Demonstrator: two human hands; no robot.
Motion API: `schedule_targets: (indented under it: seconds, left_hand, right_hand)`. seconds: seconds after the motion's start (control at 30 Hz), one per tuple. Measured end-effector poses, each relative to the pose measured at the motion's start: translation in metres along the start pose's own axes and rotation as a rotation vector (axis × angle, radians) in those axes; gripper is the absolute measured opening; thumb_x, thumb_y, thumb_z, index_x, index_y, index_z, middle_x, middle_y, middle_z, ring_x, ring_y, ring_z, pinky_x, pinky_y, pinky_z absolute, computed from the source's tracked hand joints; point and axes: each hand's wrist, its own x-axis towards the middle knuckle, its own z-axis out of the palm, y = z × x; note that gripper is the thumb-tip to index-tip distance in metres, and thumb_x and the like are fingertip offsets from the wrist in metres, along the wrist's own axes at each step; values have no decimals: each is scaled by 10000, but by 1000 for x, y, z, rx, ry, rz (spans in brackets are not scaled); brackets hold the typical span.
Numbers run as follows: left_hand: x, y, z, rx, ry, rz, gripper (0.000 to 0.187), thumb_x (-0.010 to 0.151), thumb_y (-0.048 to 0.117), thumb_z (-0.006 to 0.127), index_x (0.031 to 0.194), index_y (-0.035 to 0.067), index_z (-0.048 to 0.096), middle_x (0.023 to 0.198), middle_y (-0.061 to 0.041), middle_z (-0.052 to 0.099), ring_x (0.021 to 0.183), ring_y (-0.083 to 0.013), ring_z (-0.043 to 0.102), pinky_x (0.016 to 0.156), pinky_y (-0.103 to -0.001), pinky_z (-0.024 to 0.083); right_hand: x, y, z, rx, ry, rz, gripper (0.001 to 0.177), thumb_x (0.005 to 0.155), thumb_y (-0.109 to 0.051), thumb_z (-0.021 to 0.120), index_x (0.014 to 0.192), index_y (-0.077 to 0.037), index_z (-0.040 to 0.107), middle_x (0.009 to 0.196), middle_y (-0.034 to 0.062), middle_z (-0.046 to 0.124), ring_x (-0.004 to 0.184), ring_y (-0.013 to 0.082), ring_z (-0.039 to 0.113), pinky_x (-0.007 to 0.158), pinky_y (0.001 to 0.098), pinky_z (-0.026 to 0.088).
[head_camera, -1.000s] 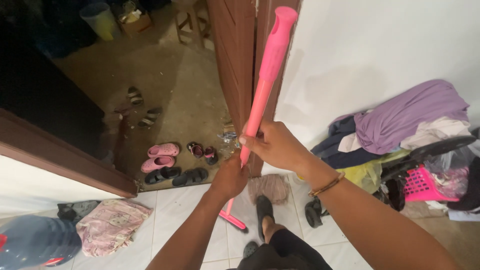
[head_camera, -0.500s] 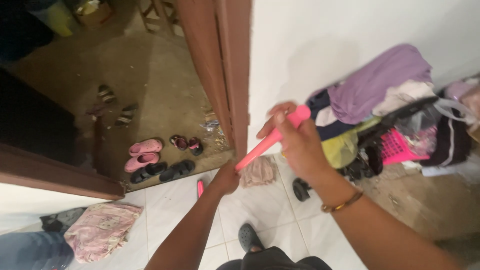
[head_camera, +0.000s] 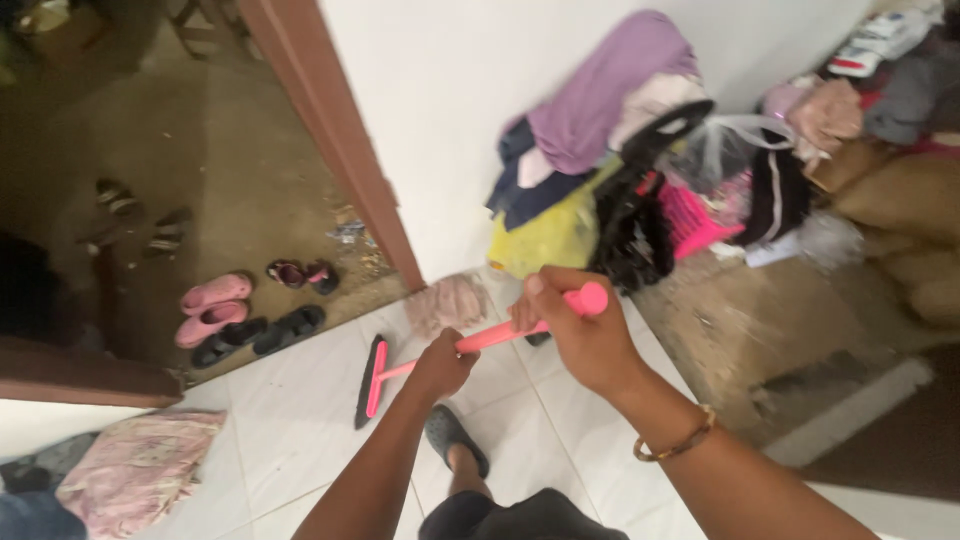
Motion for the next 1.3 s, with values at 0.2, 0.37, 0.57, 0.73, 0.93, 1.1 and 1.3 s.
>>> schedule_targets:
  seconds: [0.2, 0.37, 0.57, 0.73, 0.93, 1.1, 1.3]
  left_hand:
    - [-43, 34, 75, -12, -103, 54, 401, 900, 384, 712, 1093, 54, 589, 1008, -208, 727, 985, -363, 715, 845, -445, 543]
    - [-67, 93, 123, -17, -249, 134, 395, 916, 395, 696, 1095, 61, 586, 1023, -205, 719, 1019, -366, 701, 848, -449, 532]
    - [-87, 166, 166, -34, -411, 326, 424, 932, 425, 650, 1123, 50, 593, 1024, -213, 719, 1011, -380, 705, 851, -476, 537]
    - [-82, 224, 128, 252, -523, 368, 500, 948, 499, 598, 1188, 62, 563, 1107, -202, 695, 1038, -409, 670, 872, -515, 526]
    - [-3, 134, 135, 427, -431, 590, 491, 1015, 472, 596, 1122, -6, 566, 1132, -225, 688, 1078, -407, 666, 898, -497, 524]
    - [-9, 120, 124, 325, -632, 412, 425, 880, 412, 694, 1106, 63, 609, 1041, -186, 721, 1032, -352, 693, 863, -454, 530]
    - [-45, 167, 161, 246, -774, 506, 459, 884, 452, 691, 1119, 62, 630, 1035, -198, 731, 1011, -360, 701, 860, -443, 538]
  right_hand:
    - [-78, -19, -44, -99, 72, 27, 425, 1080, -206, 540, 701, -15, 537, 674, 62, 607, 673, 154, 617, 676, 328, 530]
    - [-122, -54, -81, -229, 196, 75, 412, 1062, -211, 534, 720, 2, 618, 693, 76, 666, 668, 144, 628, 663, 314, 530]
    - [-157, -99, -121, -303, 394, 3, 343, 1030, -189, 578, 767, 14, 664, 704, 107, 691, 621, 175, 645, 604, 334, 528]
    - [-168, -122, -152, -59, 497, -120, 336, 1096, -163, 584, 811, 7, 638, 744, 135, 676, 646, 213, 646, 677, 384, 548]
    - [-158, -89, -126, -63, 624, -2, 177, 1004, -135, 555, 960, -6, 668, 877, 179, 706, 771, 273, 699, 718, 425, 582]
    - [-162, -71, -97, -366, 281, 106, 387, 1064, -208, 532, 808, 39, 685, 775, 149, 708, 748, 206, 661, 701, 344, 560]
    - [-168, -102, -112, -324, 469, 192, 352, 983, -171, 543, 736, 28, 695, 667, 129, 696, 627, 194, 652, 614, 346, 550]
